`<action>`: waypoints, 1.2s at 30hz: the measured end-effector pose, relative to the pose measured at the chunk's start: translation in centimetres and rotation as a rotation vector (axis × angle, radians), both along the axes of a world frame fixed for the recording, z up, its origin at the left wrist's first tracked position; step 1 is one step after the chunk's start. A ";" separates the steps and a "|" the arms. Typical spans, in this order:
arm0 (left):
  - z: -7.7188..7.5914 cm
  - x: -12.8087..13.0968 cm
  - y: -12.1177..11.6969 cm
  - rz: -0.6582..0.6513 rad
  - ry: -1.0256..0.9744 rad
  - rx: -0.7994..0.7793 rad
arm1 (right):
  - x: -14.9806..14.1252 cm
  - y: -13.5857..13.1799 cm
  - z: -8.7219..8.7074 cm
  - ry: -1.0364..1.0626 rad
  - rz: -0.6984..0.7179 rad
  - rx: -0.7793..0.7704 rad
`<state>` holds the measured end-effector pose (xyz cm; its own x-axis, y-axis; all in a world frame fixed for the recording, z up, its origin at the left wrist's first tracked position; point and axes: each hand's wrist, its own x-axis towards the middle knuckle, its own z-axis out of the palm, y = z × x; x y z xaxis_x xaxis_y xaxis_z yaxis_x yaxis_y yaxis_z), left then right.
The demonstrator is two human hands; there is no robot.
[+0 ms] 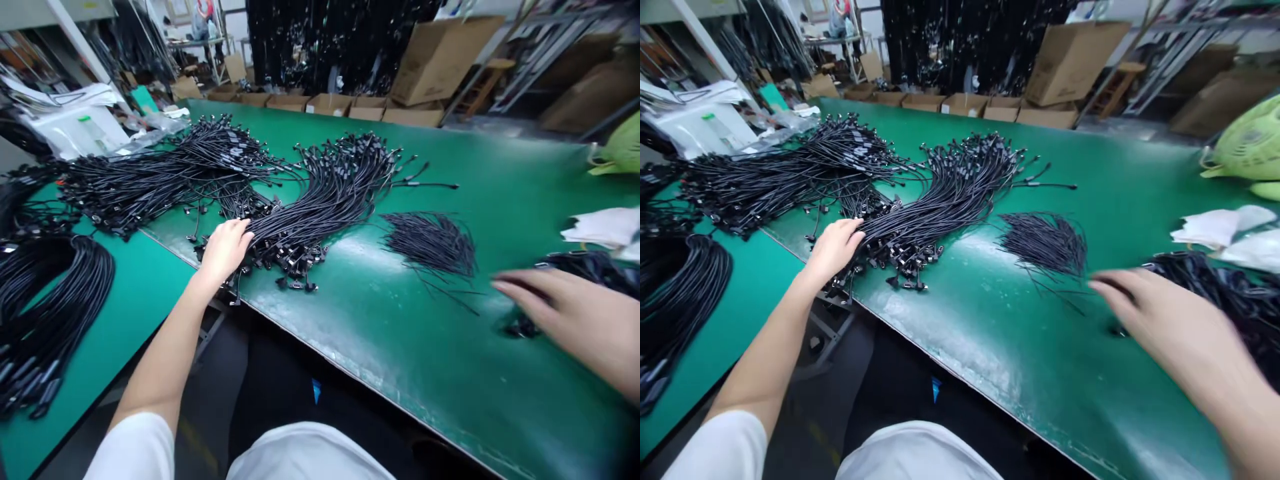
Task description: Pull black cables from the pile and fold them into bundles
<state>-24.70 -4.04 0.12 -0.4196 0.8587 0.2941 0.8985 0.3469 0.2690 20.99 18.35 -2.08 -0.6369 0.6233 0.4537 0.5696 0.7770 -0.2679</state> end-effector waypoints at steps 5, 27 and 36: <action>0.6 -0.8 3.6 -0.118 -0.027 -0.050 | -17.4 -3.4 4.6 -0.138 0.286 0.031; 3.6 1.4 0.6 -0.286 -0.123 0.644 | -18.1 2.6 12.7 -0.179 0.266 0.706; 5.6 0.2 -3.2 -0.005 -0.924 0.652 | -6.1 1.8 11.5 -0.064 -0.115 0.412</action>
<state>-24.47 -7.26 5.76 -0.7056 0.6570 0.2655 0.2623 -0.1059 0.9592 14.88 20.13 9.37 -0.6085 0.4668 0.6418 0.6644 0.7419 0.0902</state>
